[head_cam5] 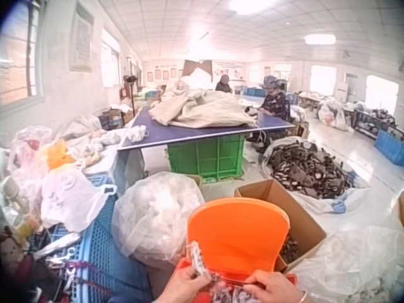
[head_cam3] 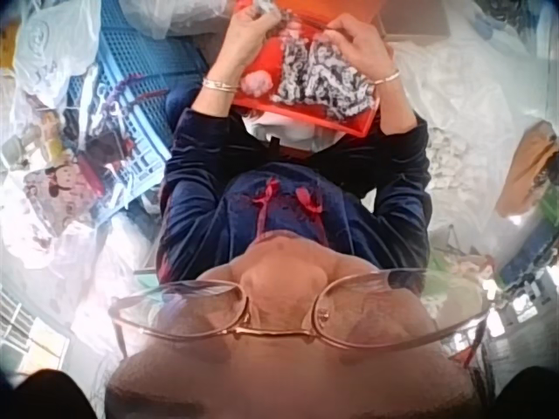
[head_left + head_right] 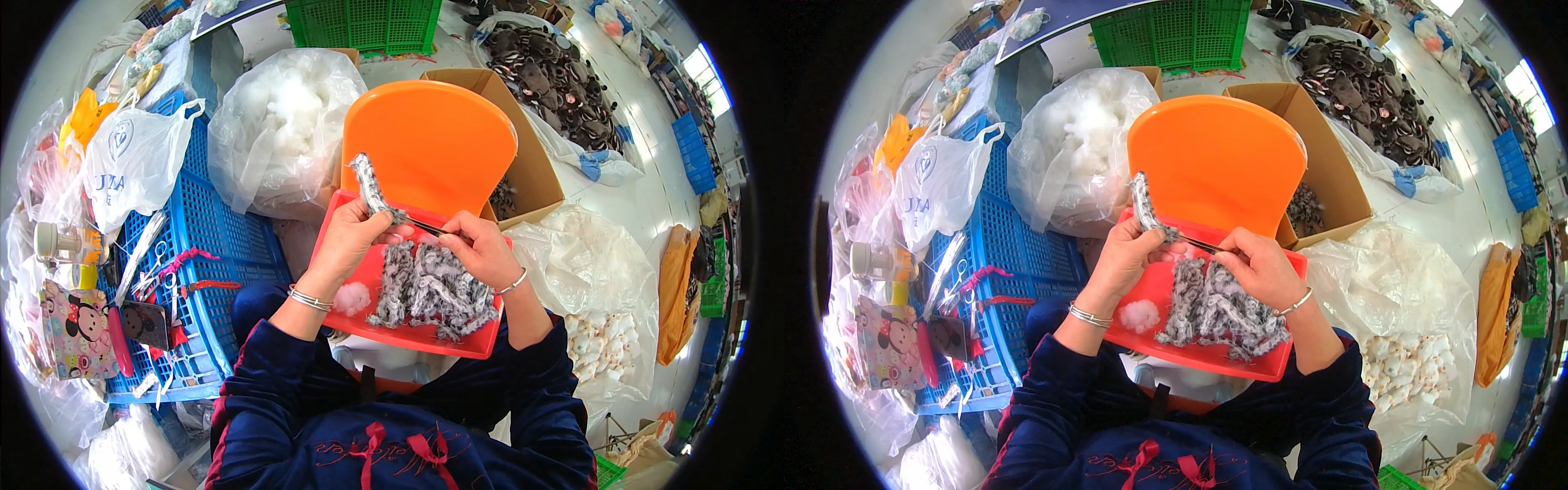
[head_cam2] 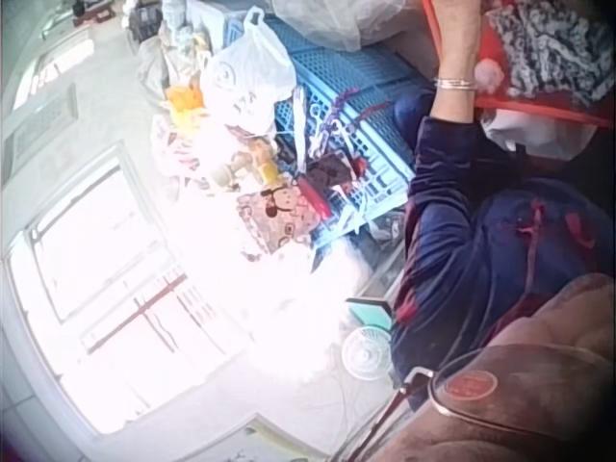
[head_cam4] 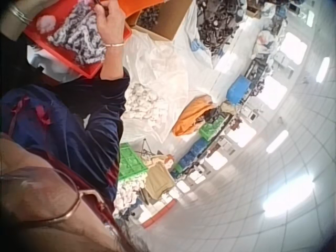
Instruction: The person repeatedly inserts white cotton-like filling into a grey and white patterned fabric tube using a metal tool. The person holds the fabric in a red tray and works continuously, adding more filling as needed.
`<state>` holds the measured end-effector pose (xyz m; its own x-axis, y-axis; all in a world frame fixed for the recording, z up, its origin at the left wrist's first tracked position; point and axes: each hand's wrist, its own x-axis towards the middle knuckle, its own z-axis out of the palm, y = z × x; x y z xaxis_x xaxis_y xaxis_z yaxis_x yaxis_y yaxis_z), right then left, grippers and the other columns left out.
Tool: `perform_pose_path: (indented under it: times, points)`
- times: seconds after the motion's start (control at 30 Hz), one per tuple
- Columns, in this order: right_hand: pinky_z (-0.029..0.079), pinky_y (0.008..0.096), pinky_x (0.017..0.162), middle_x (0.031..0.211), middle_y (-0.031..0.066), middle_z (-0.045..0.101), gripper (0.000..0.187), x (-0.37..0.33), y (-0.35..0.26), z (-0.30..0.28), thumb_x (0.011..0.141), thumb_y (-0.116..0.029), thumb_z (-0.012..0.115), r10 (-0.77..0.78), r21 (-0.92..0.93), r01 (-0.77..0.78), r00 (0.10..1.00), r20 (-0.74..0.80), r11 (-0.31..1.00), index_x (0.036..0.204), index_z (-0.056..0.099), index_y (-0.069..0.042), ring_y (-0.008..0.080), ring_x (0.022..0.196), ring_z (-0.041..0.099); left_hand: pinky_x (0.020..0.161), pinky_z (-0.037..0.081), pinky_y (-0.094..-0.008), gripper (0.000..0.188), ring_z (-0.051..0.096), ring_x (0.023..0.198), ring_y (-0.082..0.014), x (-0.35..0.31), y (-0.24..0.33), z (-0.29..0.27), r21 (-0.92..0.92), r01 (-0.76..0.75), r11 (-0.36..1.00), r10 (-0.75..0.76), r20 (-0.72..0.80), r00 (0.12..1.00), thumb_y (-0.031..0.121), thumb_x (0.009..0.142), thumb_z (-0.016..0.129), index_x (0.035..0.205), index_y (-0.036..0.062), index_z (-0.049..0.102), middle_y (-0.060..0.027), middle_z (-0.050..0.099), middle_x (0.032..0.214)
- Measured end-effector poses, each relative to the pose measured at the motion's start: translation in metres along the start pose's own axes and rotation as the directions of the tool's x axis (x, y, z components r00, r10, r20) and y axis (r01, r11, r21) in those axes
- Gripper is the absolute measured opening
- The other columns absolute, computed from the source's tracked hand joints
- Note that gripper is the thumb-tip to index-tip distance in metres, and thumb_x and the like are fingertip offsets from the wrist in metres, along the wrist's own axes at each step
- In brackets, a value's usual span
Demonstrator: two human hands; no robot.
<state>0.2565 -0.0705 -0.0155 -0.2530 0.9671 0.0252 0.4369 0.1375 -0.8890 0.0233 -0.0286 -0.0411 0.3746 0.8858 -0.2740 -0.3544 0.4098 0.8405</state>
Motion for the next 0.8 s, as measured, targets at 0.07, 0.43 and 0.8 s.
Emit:
perform_pose_path:
  times: [0.07, 0.43, 0.8]
  points:
    - [0.042, 0.0267, 0.056, 0.067, 0.0046, 0.057, 0.012, 0.0, 0.0, 0.0, 0.089, -0.009, 0.066, -0.002, -0.008, 0.002, 1.0, -0.001, 1.0, 0.088, 0.059, 0.0, 0.0115, 0.06, 0.054, 0.072, 0.058, -0.027, 0.022, 0.072, 0.09, -0.0249, 0.0, 0.0, 0.0, 0.017, -0.002, 1.0, 0.002, 0.007, 1.0, 0.002, 0.093, 0.053, 0.112, -0.004, 0.061, -0.0145, 0.069, 0.103]
    - [0.044, 0.0273, 0.056, 0.067, 0.0053, 0.059, 0.011, 0.0, -0.004, -0.004, 0.088, -0.009, 0.066, -0.008, -0.05, 0.007, 1.0, -0.013, 0.999, 0.086, 0.059, 0.0, 0.0117, 0.06, 0.055, 0.07, 0.052, -0.0234, 0.017, 0.061, 0.073, -0.0072, -0.002, 0.011, -0.006, 0.285, -0.069, 0.956, 0.064, 0.028, 0.998, 0.012, 0.092, 0.064, 0.101, -0.001, 0.07, -0.0023, 0.07, 0.089]
    - [0.043, 0.0276, 0.055, 0.067, 0.0062, 0.058, 0.011, 0.0, -0.003, -0.004, 0.088, -0.008, 0.067, -0.018, -0.053, 0.018, 1.0, -0.002, 0.998, 0.087, 0.059, 0.0, 0.0132, 0.059, 0.054, 0.058, 0.045, -0.0213, 0.02, 0.056, 0.063, -0.0052, -0.002, 0.011, -0.01, 0.416, -0.092, 0.905, 0.086, 0.032, 0.996, 0.018, 0.093, 0.065, 0.084, -0.0001, 0.068, 0.0002, 0.063, 0.071]
